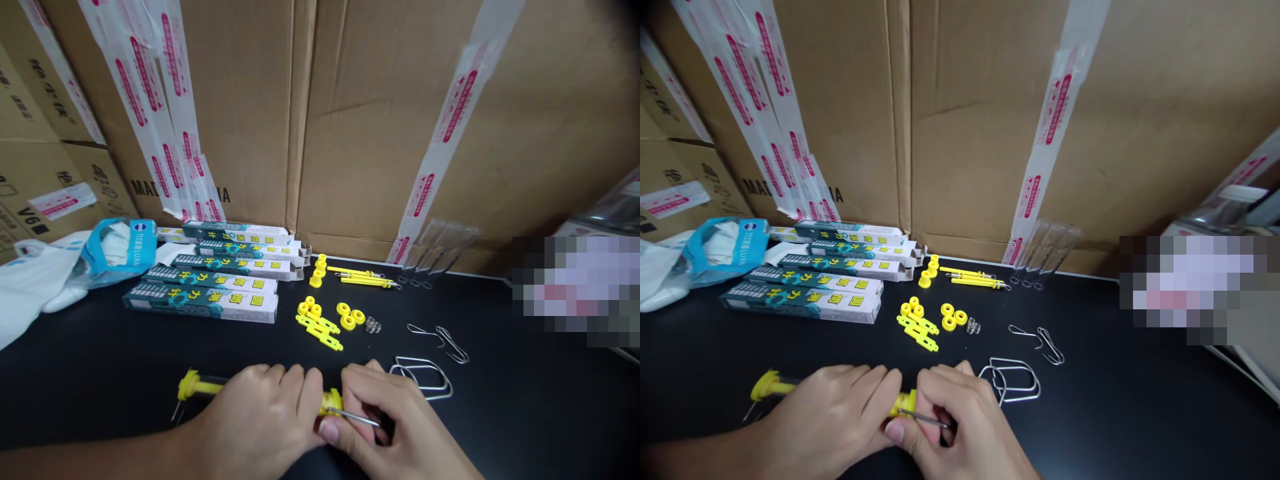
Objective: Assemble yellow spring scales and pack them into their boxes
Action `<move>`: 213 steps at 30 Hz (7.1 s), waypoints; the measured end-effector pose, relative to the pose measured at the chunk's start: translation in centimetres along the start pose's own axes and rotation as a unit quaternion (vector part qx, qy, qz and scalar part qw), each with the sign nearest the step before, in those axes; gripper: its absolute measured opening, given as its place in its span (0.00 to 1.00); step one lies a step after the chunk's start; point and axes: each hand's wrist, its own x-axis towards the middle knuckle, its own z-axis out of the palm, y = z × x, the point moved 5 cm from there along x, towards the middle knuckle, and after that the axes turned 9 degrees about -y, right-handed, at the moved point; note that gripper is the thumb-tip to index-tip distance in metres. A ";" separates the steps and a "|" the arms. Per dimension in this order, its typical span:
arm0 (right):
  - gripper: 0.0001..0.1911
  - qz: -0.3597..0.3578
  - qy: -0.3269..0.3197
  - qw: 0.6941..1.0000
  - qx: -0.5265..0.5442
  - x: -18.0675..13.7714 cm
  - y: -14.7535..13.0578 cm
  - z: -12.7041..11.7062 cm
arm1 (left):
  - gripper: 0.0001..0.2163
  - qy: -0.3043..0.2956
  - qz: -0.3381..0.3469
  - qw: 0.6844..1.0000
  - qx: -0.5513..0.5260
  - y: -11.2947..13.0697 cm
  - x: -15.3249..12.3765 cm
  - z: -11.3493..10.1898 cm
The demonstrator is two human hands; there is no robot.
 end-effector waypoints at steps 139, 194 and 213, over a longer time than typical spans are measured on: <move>0.13 -0.241 0.216 0.944 -0.061 -2.1 -1.5 -1.9 | 0.16 0.161 -0.049 0.984 0.063 -0.5 -0.9 -1.6; 0.15 -0.161 0.170 0.916 -0.327 -1.8 -1.7 -0.2 | 0.13 0.200 0.017 0.977 0.069 -0.5 -1.2 -4.2; 0.14 -0.163 0.128 0.932 -0.298 -1.9 -1.4 0.2 | 0.17 0.210 0.004 0.977 0.035 -0.8 -1.2 -4.3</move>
